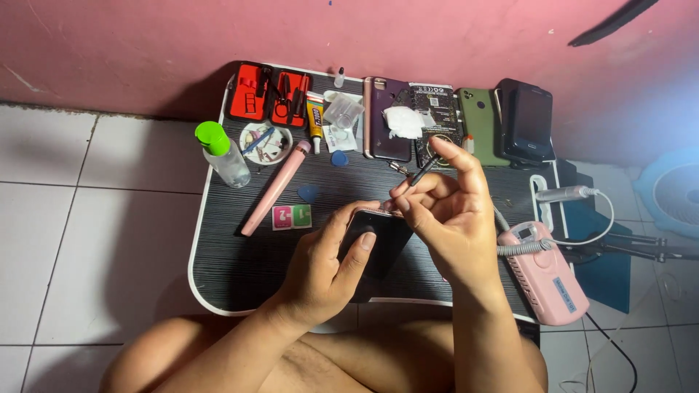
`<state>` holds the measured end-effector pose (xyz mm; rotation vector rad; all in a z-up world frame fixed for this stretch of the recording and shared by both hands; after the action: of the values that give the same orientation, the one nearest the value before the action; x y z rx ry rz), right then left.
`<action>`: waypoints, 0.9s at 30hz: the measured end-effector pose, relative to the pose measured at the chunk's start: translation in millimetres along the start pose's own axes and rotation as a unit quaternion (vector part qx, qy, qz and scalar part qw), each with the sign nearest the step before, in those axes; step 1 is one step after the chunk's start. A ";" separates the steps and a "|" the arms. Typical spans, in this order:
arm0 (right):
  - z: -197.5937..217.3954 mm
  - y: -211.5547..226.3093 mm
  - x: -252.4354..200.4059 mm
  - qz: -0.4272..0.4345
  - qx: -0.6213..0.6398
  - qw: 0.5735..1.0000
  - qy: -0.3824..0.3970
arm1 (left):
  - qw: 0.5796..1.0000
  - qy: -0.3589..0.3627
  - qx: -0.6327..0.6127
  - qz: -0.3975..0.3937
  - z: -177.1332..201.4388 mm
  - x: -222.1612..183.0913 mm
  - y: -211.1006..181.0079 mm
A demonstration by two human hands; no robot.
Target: The person uses a screwdriver to tighten screws on the internal components of a disassembled smartphone. They then reassemble the device by aligning the screen and back cover, securing the casing, and finally cleaning the exterior with a toothbrush.
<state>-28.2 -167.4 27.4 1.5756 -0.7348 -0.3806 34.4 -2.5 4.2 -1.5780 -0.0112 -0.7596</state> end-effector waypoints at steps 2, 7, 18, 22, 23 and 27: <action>0.0 0.7 -1.9 0.002 -0.004 1.000 -0.007 | 1.000 0.009 0.002 -0.002 -2.5 -1.2 -1.4; 5.4 4.2 -4.4 -0.003 -0.007 1.000 -0.009 | 1.000 0.017 0.002 -0.004 -7.8 -3.8 -1.3; 5.5 3.9 -3.6 0.002 -0.028 1.000 0.010 | 1.000 0.019 0.000 -0.001 -8.9 -3.5 -0.3; 6.5 8.6 -3.1 0.018 -0.043 0.999 0.016 | 1.000 0.022 0.010 -0.001 -9.6 -4.5 0.9; 7.1 10.8 -2.9 0.018 -0.061 0.998 0.021 | 0.999 0.034 -0.003 0.016 -10.9 -4.4 1.6; 23.6 7.9 5.3 0.019 -0.085 0.996 -0.003 | 0.995 0.074 -0.002 0.065 -16.6 -7.0 6.3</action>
<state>-41.0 -188.8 32.4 1.3990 -0.7174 -0.4093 24.1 -15.5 -5.3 -1.5077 0.2001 -0.7716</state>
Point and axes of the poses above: each hand's wrist, its own x-axis towards the middle knuckle, its own z-axis out of the back of the hand, y = z × x, the point moved 4 cm from there along x, towards the middle knuckle, and after that the axes turned 13 degrees about -y, right-handed, at the moved point
